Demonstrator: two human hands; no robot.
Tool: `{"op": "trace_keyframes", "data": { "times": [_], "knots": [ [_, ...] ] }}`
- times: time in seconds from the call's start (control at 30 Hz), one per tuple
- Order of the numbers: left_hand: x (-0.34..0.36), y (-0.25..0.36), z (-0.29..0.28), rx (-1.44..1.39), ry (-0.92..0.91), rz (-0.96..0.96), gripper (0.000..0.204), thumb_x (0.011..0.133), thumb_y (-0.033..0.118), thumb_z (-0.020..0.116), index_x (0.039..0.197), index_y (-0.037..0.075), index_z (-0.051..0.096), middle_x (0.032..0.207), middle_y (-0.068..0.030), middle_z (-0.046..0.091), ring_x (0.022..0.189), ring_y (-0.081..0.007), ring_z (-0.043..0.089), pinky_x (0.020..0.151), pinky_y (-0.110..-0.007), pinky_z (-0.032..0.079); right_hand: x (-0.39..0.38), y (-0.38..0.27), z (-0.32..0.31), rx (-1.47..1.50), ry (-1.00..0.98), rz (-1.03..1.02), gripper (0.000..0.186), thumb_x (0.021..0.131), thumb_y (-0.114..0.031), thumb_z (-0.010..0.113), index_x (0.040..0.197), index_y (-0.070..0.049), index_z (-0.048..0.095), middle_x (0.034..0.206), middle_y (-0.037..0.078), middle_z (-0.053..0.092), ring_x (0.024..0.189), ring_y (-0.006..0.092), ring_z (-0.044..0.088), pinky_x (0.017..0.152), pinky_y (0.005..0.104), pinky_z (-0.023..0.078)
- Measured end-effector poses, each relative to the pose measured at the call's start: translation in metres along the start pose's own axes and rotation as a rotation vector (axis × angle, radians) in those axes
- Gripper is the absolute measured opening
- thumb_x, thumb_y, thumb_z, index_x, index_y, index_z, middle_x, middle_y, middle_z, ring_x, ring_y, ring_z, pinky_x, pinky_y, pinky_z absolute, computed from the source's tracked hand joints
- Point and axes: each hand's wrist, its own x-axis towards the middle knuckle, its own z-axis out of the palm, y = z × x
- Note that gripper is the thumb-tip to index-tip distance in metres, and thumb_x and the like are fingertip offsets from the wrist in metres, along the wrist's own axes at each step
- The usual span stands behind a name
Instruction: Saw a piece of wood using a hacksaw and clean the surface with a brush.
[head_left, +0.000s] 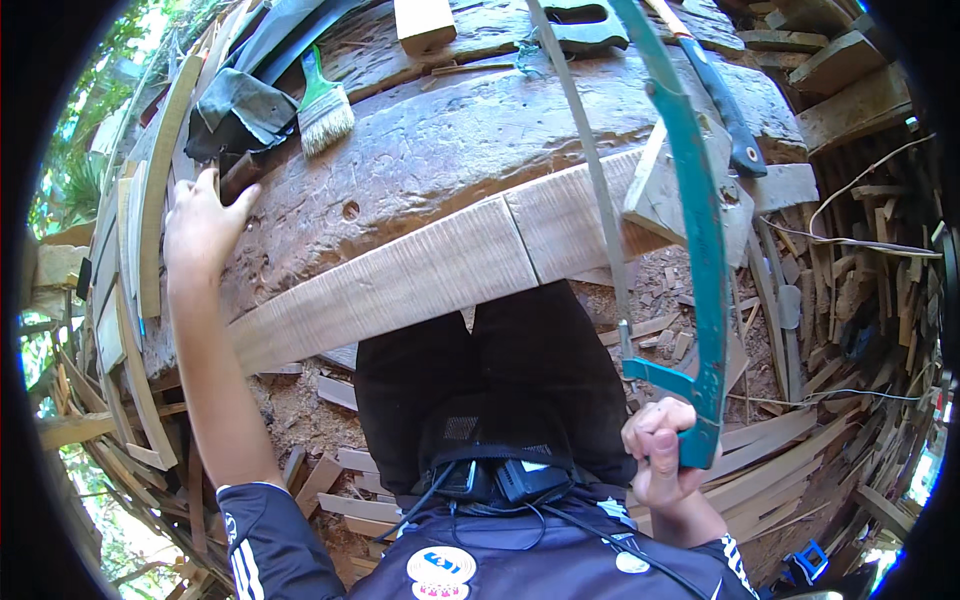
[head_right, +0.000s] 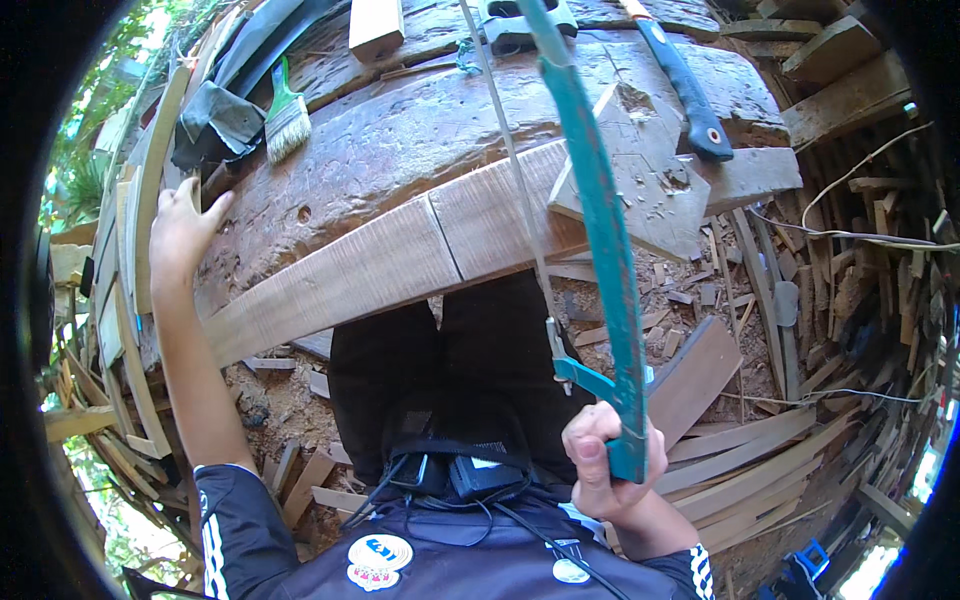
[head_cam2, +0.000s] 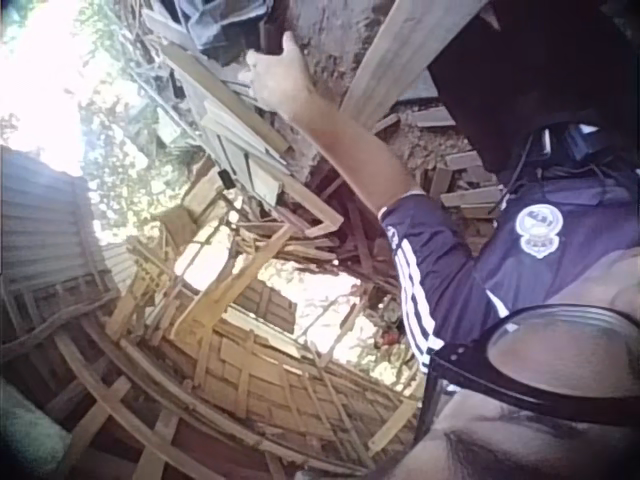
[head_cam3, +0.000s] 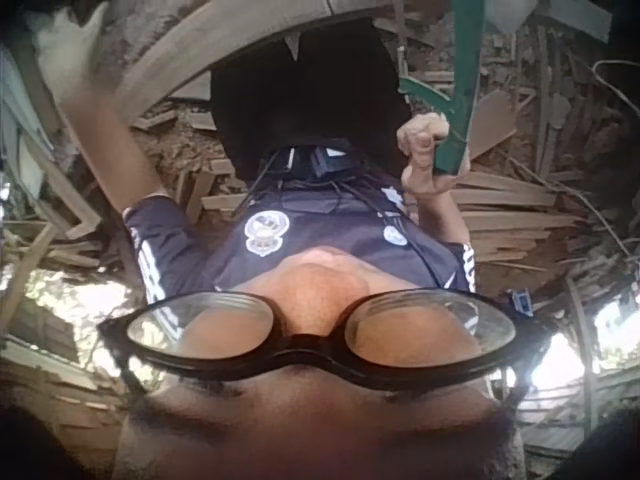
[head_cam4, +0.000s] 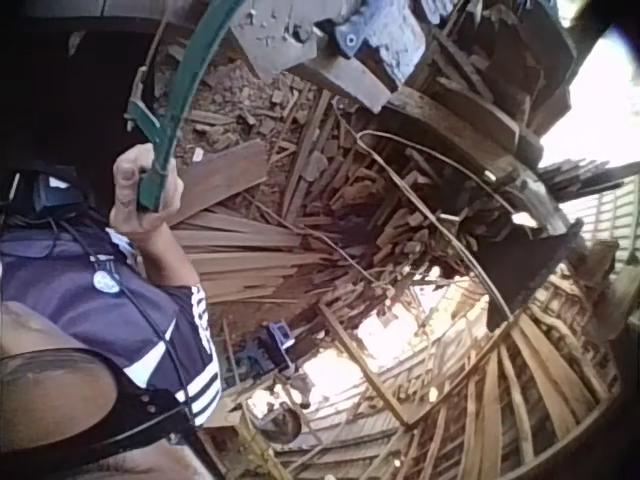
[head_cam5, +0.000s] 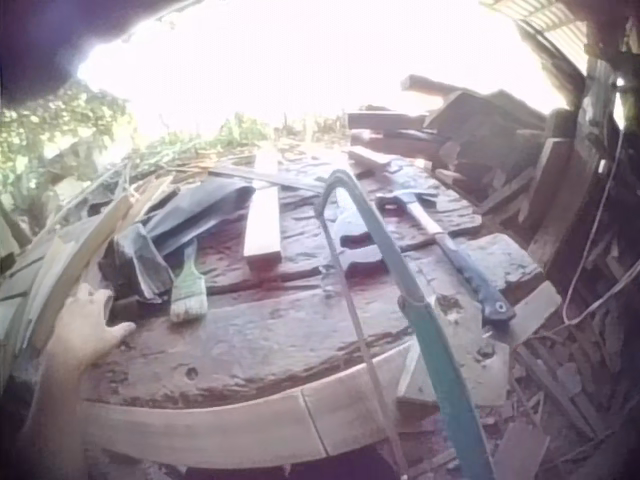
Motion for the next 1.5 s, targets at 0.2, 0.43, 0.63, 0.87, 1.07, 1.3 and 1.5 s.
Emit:
{"op": "trace_keyframes", "data": {
  "times": [0.2,0.43,0.63,0.87,1.07,1.3,1.5],
  "knots": [
    [-0.012,-0.023,0.026,-0.209,0.198,0.163,0.057,0.087,0.02,0.079,0.138,0.013,0.055,0.124,-0.0226,0.059,0.112,-0.0433,0.064,0.1,-0.049,0.052,-0.003,0.002,-0.007,0.007,-0.001,0.09,0.03,0.107,-0.022,0.051,0.081,-0.008,0.045,0.068,0.003,0.046,0.054,0.013,0.046,0.047,0.0282,0.037],
    [-0.017,-0.051,0.03,-0.379,-0.025,-0.107,0.054,0.094,0.036,0.07,0.135,0.002,0.058,0.123,-0.0323,0.066,0.115,-0.0451,0.066,0.102,-0.049,0.051,0.008,0.002,-0.004,-0.141,-0.019,0.083,0.038,0.107,-0.035,0.054,0.086,-0.008,0.038,0.071,0.003,0.041,0.053,0.0115,0.043,0.048,0.0263,0.037],
    [-0.01,-0.037,0.03,-0.162,0.35,0.113,0.063,0.095,0.048,0.069,0.135,-0.001,0.062,0.112,-0.023,0.072,0.112,-0.0367,0.068,0.098,-0.045,0.051,0.013,0.001,0.007,-0.082,0.0,0.071,0.034,0.108,-0.028,0.052,0.083,-0.007,0.041,0.072,0.004,0.046,0.053,0.0114,0.044,0.047,0.0257,0.039],
    [0.069,0.094,0.002,-0.389,0.081,0.259,0.076,0.092,0.066,0.063,0.115,-0.006,0.072,0.103,-0.0238,0.074,0.099,-0.0352,0.073,0.088,-0.042,0.056,0.013,0.004,0.009,-0.069,0.033,0.024,0.034,0.107,-0.025,0.055,0.081,-0.006,0.044,0.068,0.004,0.047,0.051,0.0115,0.044,0.046,0.0262,0.04],
    [0.107,0.08,0.005,-0.733,-0.342,0.317,0.062,0.084,0.057,0.078,0.093,-0.004,0.075,0.076,-0.0109,0.07,0.066,-0.0211,0.068,0.068,-0.035,0.054,0.01,0.007,0.007,-0.048,-0.024,0.043,0.027,0.109,-0.028,0.053,0.094,-0.008,0.041,0.072,0.002,0.043,0.054,0.01,0.042,0.048,0.0263,0.04],
    [0.014,0.107,-0.029,-1.598,-0.392,0.469,0.044,0.095,0.038,0.074,0.127,0.009,0.061,0.095,0.0016,0.064,0.083,-0.0078,0.065,0.072,-0.026,0.055,0.013,0.007,0.005,0.035,0.038,0.024,0.029,0.106,-0.016,0.055,0.081,-0.004,0.046,0.069,0.004,0.049,0.054,0.0121,0.046,0.047,0.0262,0.039],
    [-0.007,0.143,-0.036,-1.518,-0.427,0.778,0.042,0.092,0.026,0.081,0.125,0.01,0.061,0.097,0.0025,0.062,0.076,-0.0053,0.06,0.06,-0.023,0.052,0.011,0.01,0.002,0.032,0.019,0.024,0.029,0.105,-0.016,0.056,0.081,-0.004,0.046,0.068,0.004,0.049,0.054,0.0121,0.046,0.047,0.0262,0.039]
  ]
}}
